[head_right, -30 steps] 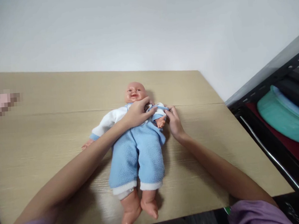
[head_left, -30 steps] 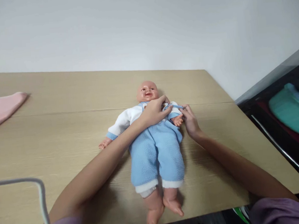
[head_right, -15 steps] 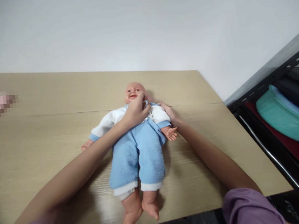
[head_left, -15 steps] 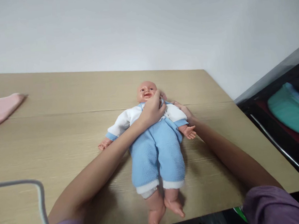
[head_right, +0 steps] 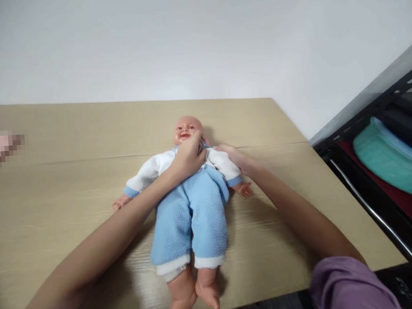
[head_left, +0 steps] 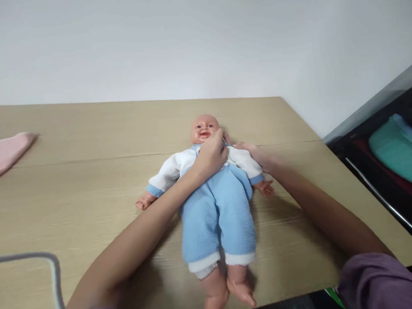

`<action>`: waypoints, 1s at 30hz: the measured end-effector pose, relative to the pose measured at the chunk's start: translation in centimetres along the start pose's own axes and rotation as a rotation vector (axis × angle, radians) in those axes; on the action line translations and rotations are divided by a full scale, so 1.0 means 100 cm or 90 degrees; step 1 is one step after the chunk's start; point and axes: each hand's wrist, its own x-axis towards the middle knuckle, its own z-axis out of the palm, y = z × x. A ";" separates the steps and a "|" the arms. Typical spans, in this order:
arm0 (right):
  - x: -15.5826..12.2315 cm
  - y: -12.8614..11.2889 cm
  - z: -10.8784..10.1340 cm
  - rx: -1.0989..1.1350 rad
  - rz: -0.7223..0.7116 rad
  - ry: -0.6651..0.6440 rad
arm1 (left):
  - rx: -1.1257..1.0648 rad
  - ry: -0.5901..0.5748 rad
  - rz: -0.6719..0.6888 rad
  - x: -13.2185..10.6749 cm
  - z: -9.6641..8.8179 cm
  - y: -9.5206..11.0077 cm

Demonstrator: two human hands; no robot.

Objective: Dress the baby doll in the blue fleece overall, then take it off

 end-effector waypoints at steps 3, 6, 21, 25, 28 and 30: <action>-0.029 -0.012 -0.016 -0.115 0.006 0.001 | -0.002 -0.003 0.004 0.000 0.000 0.001; -0.052 -0.019 -0.043 -0.356 -0.032 -0.042 | 0.000 -0.005 0.006 0.000 0.001 0.001; -0.077 0.015 -0.014 -0.485 -0.428 -0.028 | 0.175 -0.121 0.140 -0.024 -0.039 0.046; -0.076 0.024 -0.002 -0.282 -0.316 -0.103 | 0.174 -0.205 0.169 -0.028 -0.039 0.047; -0.065 0.036 0.002 -0.049 -0.193 -0.111 | 0.157 -0.230 0.155 -0.027 -0.031 0.043; -0.057 0.044 0.006 0.077 -0.149 -0.094 | 0.126 -0.234 0.133 -0.026 -0.027 0.041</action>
